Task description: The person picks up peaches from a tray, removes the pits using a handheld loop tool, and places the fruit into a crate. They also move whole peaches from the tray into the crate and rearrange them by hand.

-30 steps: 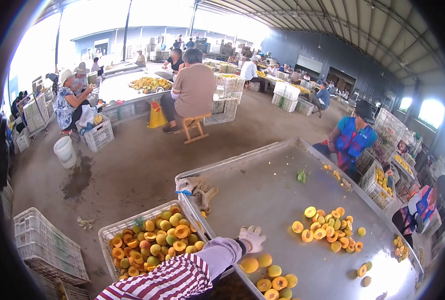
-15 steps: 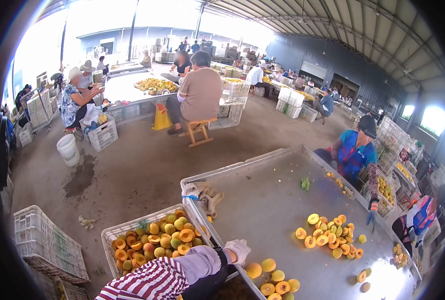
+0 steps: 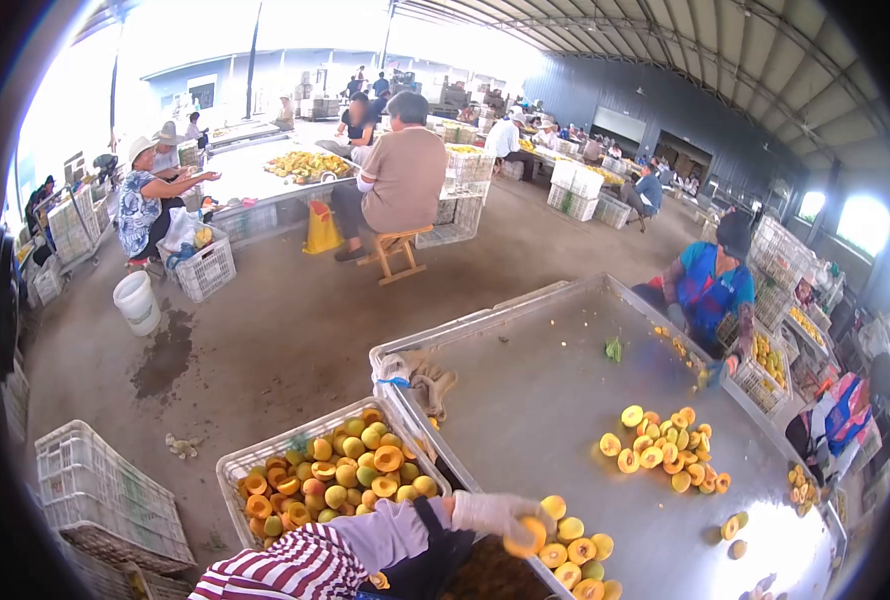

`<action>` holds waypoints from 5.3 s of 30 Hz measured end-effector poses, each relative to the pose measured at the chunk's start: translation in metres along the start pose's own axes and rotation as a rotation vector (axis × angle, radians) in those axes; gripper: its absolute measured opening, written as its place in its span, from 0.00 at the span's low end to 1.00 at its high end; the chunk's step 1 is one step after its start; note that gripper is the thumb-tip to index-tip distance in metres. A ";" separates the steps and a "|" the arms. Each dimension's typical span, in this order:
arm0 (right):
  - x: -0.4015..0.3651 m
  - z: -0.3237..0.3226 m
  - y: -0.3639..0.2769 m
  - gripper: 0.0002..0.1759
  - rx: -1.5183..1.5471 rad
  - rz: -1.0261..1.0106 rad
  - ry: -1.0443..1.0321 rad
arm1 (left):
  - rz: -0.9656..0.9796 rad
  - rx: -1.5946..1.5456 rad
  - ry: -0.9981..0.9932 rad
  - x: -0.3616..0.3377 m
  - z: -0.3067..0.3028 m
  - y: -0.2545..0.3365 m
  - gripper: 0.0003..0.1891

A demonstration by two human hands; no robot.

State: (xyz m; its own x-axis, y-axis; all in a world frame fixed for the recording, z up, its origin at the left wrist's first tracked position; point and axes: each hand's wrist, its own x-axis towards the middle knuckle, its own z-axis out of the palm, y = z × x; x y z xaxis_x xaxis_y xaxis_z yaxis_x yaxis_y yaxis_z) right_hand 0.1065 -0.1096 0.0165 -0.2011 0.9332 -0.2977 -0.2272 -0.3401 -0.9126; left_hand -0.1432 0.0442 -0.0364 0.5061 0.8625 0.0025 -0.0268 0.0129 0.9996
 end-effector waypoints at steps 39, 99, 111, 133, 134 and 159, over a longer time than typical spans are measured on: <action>-0.028 0.016 -0.049 0.17 -0.593 -0.008 -0.025 | 0.064 -0.293 0.369 -0.059 0.135 0.070 0.32; -0.026 0.009 -0.011 0.17 -0.364 -0.049 -0.009 | 0.292 -0.357 0.436 -0.056 0.174 0.068 0.25; -0.030 -0.010 -0.026 0.15 -0.110 0.370 -0.167 | -0.223 -0.252 -0.016 -0.028 0.140 0.089 0.23; -0.036 -0.026 -0.031 0.16 0.259 0.441 -0.332 | -0.046 -0.170 0.010 -0.030 0.161 0.089 0.24; -0.037 -0.023 -0.034 0.16 0.260 0.437 -0.331 | -0.044 -0.167 0.007 -0.030 0.161 0.090 0.24; -0.040 -0.032 -0.032 0.17 0.301 0.518 -0.374 | -0.065 -0.100 0.110 -0.038 0.173 0.085 0.16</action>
State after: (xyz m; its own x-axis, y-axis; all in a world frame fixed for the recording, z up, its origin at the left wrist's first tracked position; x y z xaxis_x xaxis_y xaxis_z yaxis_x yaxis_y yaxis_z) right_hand 0.1520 -0.1324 0.0483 -0.6562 0.5586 -0.5073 -0.2565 -0.7974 -0.5462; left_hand -0.0162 -0.0752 0.0535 0.4122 0.9083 -0.0708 -0.0854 0.1159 0.9896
